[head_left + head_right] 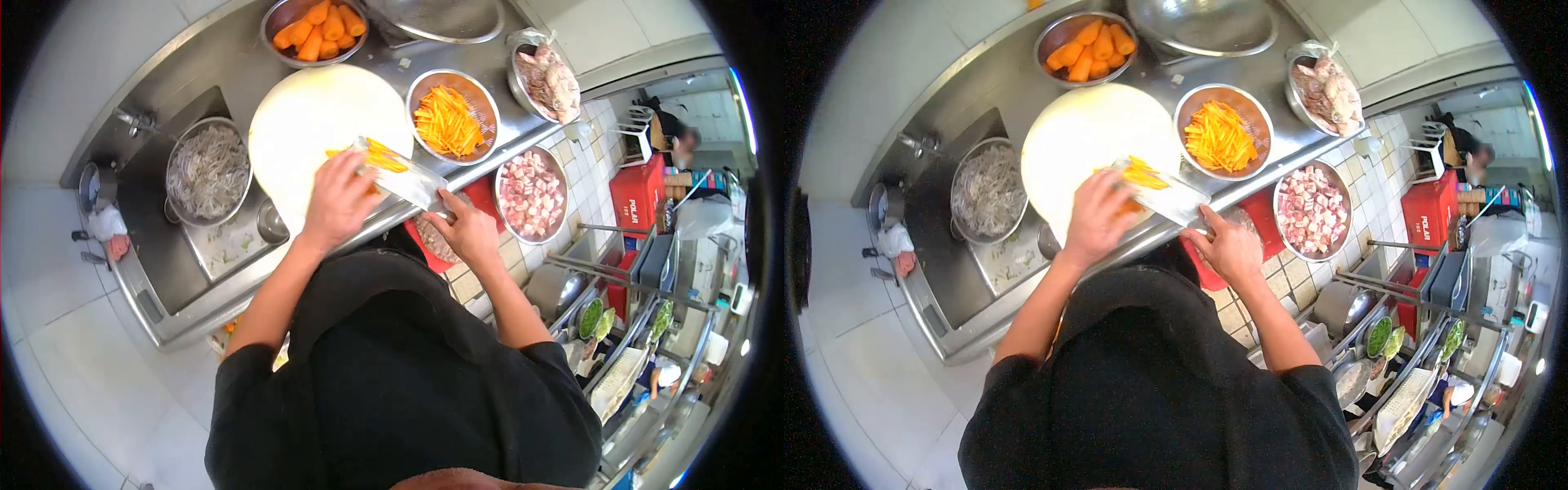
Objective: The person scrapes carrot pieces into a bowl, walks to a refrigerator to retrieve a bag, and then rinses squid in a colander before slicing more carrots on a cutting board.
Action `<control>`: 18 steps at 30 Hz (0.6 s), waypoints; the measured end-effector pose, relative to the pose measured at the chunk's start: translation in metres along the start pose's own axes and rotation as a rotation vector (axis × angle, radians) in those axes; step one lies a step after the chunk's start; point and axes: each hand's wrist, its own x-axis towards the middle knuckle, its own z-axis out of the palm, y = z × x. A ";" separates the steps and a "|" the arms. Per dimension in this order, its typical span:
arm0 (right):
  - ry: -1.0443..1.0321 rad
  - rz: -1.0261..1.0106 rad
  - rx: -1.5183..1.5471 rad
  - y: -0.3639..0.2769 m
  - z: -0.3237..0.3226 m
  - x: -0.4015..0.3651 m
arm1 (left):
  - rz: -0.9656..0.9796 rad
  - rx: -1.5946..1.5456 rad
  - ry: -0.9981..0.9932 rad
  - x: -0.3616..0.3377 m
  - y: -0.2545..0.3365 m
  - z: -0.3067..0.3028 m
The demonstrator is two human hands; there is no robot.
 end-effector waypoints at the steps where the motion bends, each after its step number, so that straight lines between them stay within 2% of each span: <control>1: 0.029 -0.005 0.013 0.010 0.000 0.001 | 0.100 0.046 -0.102 0.014 0.009 0.008; 5: 0.129 -0.003 0.023 0.052 -0.008 0.008 | 0.237 0.142 -0.449 0.055 0.019 0.067; 12: 0.174 0.136 -0.118 0.110 -0.033 0.023 | 0.370 0.092 -0.575 0.145 0.011 0.163; 16: 0.127 0.160 -0.090 0.137 -0.037 0.017 | 0.105 0.057 -0.814 0.183 -0.001 0.191; 18: 0.088 0.143 -0.032 0.141 -0.040 0.014 | 0.088 0.057 -0.899 0.200 -0.018 0.178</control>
